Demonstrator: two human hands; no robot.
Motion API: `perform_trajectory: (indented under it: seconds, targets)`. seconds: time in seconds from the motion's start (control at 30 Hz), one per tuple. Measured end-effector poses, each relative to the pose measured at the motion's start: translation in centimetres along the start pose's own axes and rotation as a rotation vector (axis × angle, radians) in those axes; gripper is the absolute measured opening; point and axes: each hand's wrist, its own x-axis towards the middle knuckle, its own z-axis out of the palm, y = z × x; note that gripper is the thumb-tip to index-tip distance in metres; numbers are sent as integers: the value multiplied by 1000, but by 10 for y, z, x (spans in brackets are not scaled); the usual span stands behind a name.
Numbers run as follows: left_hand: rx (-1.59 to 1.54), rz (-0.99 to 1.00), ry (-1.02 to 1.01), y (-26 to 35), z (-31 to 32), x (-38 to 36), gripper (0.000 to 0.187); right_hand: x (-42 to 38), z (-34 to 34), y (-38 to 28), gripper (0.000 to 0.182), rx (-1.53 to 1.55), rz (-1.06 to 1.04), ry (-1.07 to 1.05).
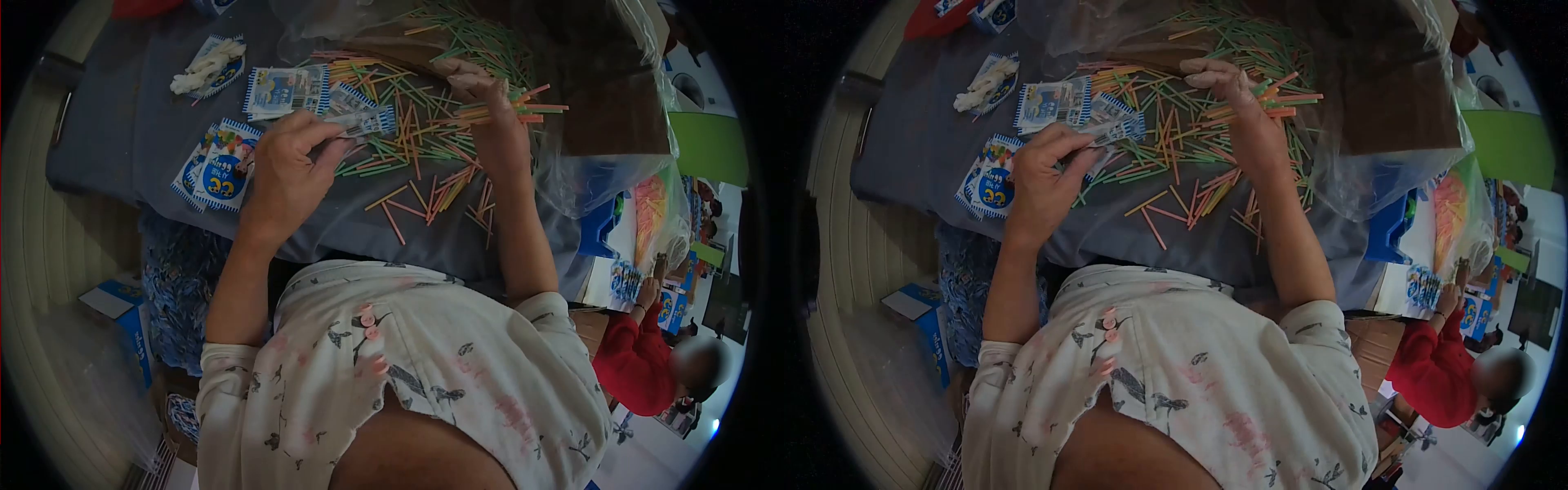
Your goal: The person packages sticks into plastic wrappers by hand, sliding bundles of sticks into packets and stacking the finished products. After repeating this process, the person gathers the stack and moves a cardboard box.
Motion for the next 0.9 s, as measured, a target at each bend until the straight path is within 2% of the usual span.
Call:
perform_trajectory:
  seconds: [0.03, 0.1, 0.17, 0.23, 0.33, 0.43, 0.5, 0.63, 0.7, 0.73, 0.8, 0.9]
  targets:
    - [-129, -8, 20, 6, 3, 3, 13, 1, 2, -4, 49, -1, -7, 0]
    - [-160, 16, 19, 11, 13, 10, 13, 0, 9, -11, 58, 153, -80, -49]
    - [-193, 37, 14, 15, 21, 16, 14, 0, 14, -16, 59, 193, -114, -62]
    - [-278, -49, -23, 18, 28, 20, 15, 0, 13, -22, 60, 229, -144, -69]
    - [-426, -61, -25, 9, 41, 18, 14, 1, 11, -30, 63, 322, -206, -156]
    - [-512, -54, -16, 18, 46, 16, 14, -2, 16, -31, 63, 271, -223, -95]
    - [-566, -77, -13, 20, 50, 15, 14, -1, 16, -25, 65, -66, -186, -72]
    - [-565, -74, 27, 14, 58, 15, 16, -5, 17, -18, 67, -166, -161, -122]
    - [-554, -92, 37, 15, 59, 15, 16, -5, 19, -23, 54, -355, -352, -124]
    - [-547, -106, 43, 16, 59, 15, 16, -6, 19, -28, 54, -356, -353, -126]
    - [-508, -123, 44, 17, 60, 16, 16, -7, 17, -37, 53, -559, -531, -62]
    - [-508, -148, 52, 11, 60, 14, 15, -9, 14, -32, 57, -422, -606, 12]
